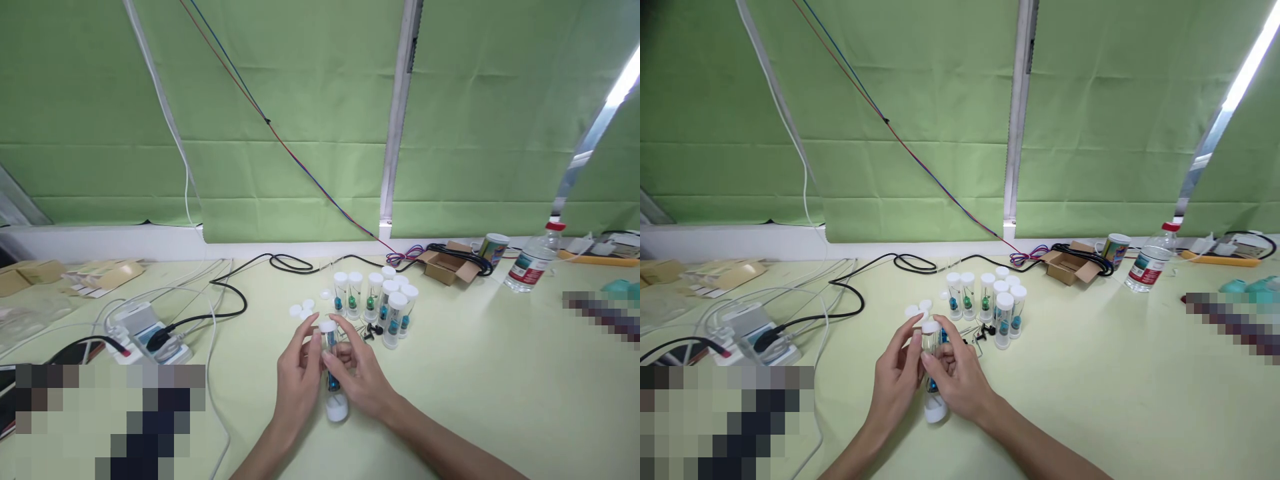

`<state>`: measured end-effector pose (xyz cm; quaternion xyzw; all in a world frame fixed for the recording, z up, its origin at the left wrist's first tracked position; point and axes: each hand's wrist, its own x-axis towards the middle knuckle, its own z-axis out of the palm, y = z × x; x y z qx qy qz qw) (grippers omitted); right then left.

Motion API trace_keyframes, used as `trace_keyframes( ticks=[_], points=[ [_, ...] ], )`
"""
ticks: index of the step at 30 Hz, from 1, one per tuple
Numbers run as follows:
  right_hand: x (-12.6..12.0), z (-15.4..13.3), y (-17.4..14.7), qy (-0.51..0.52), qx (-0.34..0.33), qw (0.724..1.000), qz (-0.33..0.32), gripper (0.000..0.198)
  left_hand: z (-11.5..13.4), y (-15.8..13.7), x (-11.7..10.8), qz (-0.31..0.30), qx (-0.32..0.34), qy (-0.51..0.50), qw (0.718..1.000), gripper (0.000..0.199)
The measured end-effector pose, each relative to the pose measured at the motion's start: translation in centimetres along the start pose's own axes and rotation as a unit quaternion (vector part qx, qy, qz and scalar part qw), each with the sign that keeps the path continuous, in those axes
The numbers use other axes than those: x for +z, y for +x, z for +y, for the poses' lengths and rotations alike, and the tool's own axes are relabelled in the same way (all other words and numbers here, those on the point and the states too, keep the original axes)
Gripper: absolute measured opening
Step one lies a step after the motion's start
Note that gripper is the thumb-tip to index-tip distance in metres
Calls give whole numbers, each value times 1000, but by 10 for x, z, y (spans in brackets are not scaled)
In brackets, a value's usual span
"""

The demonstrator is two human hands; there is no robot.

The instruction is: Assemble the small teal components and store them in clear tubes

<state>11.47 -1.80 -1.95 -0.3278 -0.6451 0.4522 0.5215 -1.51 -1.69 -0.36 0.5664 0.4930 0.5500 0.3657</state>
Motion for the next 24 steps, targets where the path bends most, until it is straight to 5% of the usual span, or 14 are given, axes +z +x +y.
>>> trace_keyframes(
  ticks=[15,24],
  points=[
    [-2,-23,8,-179,-40,983,-8,48,4,-1,-5,88,42,9,995,28],
    [-15,-73,41,-330,-98,936,-75,51,3,1,-3,128,44,10,991,28]
  ],
)
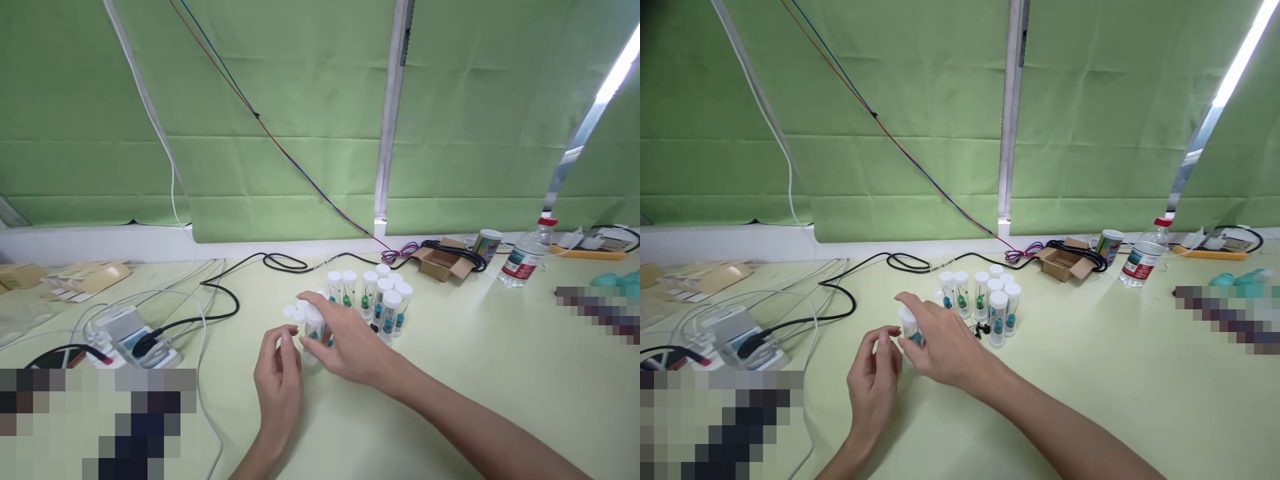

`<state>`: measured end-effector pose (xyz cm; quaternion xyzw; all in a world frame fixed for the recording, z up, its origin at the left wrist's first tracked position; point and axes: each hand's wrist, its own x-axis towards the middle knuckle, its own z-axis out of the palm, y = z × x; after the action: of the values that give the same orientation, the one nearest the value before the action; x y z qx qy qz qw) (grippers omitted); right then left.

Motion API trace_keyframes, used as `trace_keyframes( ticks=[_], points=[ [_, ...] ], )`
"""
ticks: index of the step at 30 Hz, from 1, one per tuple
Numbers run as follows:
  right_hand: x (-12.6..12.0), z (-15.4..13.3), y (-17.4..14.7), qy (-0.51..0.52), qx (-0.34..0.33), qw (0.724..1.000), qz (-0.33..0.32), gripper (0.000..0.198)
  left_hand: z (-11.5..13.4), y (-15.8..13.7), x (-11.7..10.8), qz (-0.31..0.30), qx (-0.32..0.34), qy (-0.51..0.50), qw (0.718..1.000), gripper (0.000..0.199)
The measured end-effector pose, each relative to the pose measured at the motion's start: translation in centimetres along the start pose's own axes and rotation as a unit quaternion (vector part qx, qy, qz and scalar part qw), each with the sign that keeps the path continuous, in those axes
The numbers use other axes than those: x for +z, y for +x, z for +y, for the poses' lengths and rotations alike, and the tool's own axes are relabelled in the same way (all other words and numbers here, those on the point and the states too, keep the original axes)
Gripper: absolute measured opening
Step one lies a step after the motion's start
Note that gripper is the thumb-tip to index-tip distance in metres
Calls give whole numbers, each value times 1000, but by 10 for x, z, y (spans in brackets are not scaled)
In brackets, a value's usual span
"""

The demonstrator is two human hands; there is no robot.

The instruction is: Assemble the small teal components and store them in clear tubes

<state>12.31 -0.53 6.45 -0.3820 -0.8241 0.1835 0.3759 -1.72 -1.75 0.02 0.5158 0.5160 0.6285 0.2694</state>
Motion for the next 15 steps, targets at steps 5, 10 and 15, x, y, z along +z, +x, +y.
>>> trace_keyframes(
  ticks=[5,10,15],
  points=[
    [-18,6,33,-61,-20,998,-22,39,0,1,0,12,-15,19,1000,29],
    [-29,16,59,-141,-52,987,-60,36,-2,3,2,7,-27,17,999,31],
    [-39,23,72,-236,-90,964,-82,37,-3,2,2,-11,-40,20,999,30]
  ],
)
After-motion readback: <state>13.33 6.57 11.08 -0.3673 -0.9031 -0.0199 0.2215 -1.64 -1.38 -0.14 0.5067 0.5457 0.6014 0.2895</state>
